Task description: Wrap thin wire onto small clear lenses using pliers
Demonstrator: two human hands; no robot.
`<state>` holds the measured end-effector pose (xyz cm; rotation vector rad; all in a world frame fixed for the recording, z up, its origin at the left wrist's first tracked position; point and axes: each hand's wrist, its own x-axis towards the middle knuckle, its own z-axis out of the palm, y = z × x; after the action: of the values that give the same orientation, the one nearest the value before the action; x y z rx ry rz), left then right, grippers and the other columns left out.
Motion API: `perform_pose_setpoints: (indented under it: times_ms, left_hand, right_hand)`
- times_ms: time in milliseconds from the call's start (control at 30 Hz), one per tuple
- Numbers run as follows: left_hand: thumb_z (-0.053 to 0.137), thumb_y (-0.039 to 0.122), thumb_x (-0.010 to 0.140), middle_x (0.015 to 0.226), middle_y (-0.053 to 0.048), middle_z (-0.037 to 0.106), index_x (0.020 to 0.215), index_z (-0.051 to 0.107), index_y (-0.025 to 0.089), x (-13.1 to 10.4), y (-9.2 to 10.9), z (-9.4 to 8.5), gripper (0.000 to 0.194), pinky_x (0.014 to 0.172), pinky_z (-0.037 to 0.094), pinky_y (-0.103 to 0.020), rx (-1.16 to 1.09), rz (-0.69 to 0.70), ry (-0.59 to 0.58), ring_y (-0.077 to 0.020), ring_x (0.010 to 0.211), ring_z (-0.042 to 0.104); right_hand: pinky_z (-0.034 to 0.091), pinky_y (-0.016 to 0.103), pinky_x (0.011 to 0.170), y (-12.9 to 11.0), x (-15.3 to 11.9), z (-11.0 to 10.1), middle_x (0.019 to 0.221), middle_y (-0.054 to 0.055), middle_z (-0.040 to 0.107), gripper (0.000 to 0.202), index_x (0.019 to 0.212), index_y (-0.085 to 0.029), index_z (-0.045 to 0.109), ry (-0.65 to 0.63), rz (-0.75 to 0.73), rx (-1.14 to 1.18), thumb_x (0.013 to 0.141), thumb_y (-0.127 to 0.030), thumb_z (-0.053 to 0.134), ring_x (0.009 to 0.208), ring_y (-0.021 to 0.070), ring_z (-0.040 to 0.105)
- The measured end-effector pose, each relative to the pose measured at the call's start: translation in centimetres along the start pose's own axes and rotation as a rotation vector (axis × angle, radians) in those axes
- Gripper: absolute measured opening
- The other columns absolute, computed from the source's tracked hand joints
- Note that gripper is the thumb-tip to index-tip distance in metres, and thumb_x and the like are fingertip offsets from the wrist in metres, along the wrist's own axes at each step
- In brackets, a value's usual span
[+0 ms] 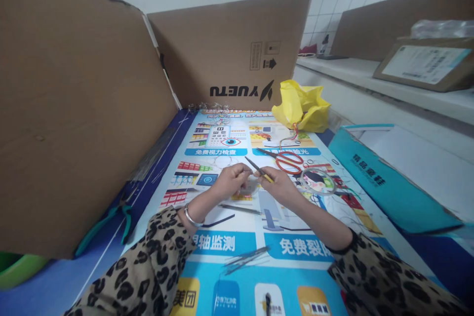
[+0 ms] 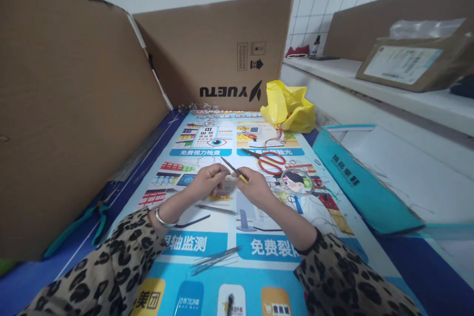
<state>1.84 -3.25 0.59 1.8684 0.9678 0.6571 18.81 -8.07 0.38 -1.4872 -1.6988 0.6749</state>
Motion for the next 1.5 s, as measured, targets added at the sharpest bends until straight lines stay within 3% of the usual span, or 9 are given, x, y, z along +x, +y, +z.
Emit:
perform_pose_setpoints:
  times_ms: [67,233,433,567,900,1200,1500]
  left_hand:
    - [0.042,0.035,0.081,0.053,0.006,0.055,0.083,0.054,0.018,0.1,-0.1,0.0,0.021,0.04,0.035,-0.016,-0.007,0.006,0.029,-0.0055,0.036,0.043]
    - [0.041,0.032,0.081,0.051,0.007,0.054,0.085,0.055,0.02,0.4,-0.5,-0.3,0.018,0.043,0.037,-0.018,0.059,0.007,0.128,-0.0068,0.038,0.044]
    - [0.041,0.025,0.082,0.064,0.004,0.062,0.083,0.059,0.022,0.7,-1.0,-0.7,0.019,0.061,0.04,-0.02,0.412,0.147,0.272,-0.01,0.059,0.056]
    - [0.04,0.026,0.083,0.073,0.003,0.066,0.09,0.06,0.025,0.5,-1.1,-0.6,0.022,0.06,0.037,-0.021,0.63,0.149,0.287,-0.0118,0.064,0.058]
    - [0.035,0.03,0.086,0.075,-0.002,0.068,0.094,0.059,0.025,0.1,-0.6,-0.6,0.026,0.061,0.036,-0.025,0.885,0.111,0.224,-0.017,0.068,0.061]
    - [0.035,0.027,0.087,0.08,-0.008,0.068,0.091,0.057,0.02,-0.1,-0.1,-0.3,0.023,0.064,0.037,-0.028,1.017,0.1,0.178,-0.0208,0.07,0.062]
    - [0.03,0.03,0.089,0.077,-0.005,0.068,0.095,0.056,0.023,-0.1,0.4,-0.3,0.027,0.06,0.037,-0.026,1.031,0.053,0.19,-0.0189,0.069,0.063]
  right_hand:
    - [0.039,0.025,0.062,0.1,0.0,-0.2,0.073,0.0,0.06,0.021,0.084,-0.019,0.06,0.013,-0.027,-0.095,0.08,-0.033,0.044,0.067,0.0139,0.053]
    - [0.039,0.029,0.072,1.1,0.0,-1.1,0.092,0.006,0.06,0.022,0.096,-0.019,0.058,0.184,-0.146,-0.521,0.081,-0.032,0.047,0.087,0.0196,0.054]
    - [0.035,0.032,0.079,1.7,0.1,-1.5,0.09,0.009,0.058,0.023,0.098,-0.016,0.057,0.198,-0.334,-0.828,0.084,-0.031,0.047,0.091,0.0217,0.049]
    - [0.032,0.032,0.078,1.5,-0.1,-1.4,0.089,0.009,0.057,0.022,0.098,-0.015,0.057,0.205,-0.387,-0.912,0.084,-0.029,0.047,0.09,0.022,0.046]
    - [0.028,0.032,0.075,0.7,-0.2,-1.7,0.086,0.01,0.056,0.021,0.097,-0.014,0.059,0.155,-0.414,-1.028,0.082,-0.024,0.048,0.087,0.0221,0.044]
    - [0.024,0.034,0.07,-1.0,-0.8,-1.5,0.084,0.01,0.055,0.021,0.096,-0.013,0.058,0.199,-0.435,-1.147,0.083,-0.015,0.042,0.083,0.0222,0.042]
    - [0.022,0.034,0.068,-1.8,-1.1,-1.9,0.081,0.009,0.054,0.021,0.093,-0.013,0.059,0.21,-0.478,-1.179,0.082,-0.009,0.042,0.078,0.0212,0.041]
